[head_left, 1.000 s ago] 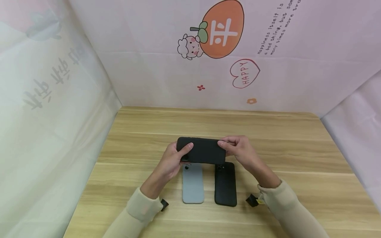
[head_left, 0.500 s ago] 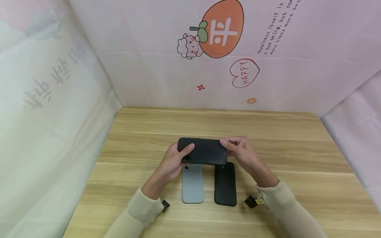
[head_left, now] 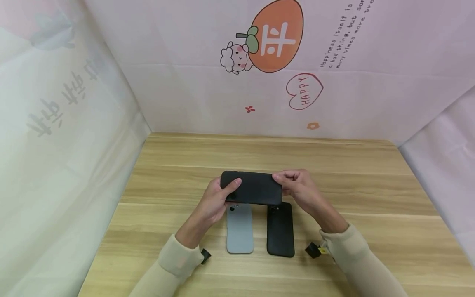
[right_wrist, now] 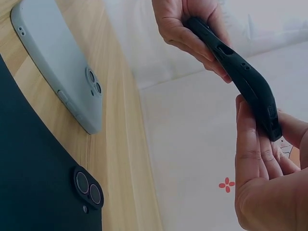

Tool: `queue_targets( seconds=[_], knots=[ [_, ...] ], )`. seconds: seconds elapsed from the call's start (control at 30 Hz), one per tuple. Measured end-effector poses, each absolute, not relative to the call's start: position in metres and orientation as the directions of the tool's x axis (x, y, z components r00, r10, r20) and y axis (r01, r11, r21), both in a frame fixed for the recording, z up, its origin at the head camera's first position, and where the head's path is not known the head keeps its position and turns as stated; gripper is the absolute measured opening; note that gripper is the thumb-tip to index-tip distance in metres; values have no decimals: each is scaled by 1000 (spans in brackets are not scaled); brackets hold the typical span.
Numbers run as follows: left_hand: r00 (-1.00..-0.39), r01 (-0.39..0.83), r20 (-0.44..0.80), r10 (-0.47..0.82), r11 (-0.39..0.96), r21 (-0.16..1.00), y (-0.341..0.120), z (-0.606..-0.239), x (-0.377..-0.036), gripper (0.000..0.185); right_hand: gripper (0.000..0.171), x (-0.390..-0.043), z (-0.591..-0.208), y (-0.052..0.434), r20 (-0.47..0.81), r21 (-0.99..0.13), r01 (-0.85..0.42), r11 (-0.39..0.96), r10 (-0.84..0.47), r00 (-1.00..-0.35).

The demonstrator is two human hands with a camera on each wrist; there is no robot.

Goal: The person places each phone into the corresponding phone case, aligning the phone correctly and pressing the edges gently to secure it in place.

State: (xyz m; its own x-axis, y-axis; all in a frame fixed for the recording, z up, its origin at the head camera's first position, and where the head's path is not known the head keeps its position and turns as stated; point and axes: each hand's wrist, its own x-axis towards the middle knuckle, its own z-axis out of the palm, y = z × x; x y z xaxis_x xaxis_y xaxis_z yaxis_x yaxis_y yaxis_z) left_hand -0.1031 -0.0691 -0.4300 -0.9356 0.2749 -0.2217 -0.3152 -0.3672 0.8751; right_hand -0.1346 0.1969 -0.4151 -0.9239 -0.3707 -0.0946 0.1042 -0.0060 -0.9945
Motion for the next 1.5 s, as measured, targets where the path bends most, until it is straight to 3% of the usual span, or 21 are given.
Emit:
queue_targets(
  seconds=[0.33, 0.83, 1.17, 1.5],
  knots=[
    [-943, -308, -230, 241, -371, 876, -71, -430, -104, 37, 20, -134, -417, 196, -167, -986, 166, 35, -365, -916],
    [-951, -292, -226, 211, -376, 879, -79, -430, -109, 38, 35, -123, -422, 189, -262, -965, 215, 151, -490, -831],
    [-948, -296, -226, 222, -363, 884, -81, -430, -110, 38, 36, -120, -427, 189, -250, -968, 195, 158, -535, -807],
    [-946, -301, -228, 231, -360, 883, -79, -431, -110, 39, 35, -114, -431, 190, -232, -971, 168, 169, -509, -829]
  ],
)
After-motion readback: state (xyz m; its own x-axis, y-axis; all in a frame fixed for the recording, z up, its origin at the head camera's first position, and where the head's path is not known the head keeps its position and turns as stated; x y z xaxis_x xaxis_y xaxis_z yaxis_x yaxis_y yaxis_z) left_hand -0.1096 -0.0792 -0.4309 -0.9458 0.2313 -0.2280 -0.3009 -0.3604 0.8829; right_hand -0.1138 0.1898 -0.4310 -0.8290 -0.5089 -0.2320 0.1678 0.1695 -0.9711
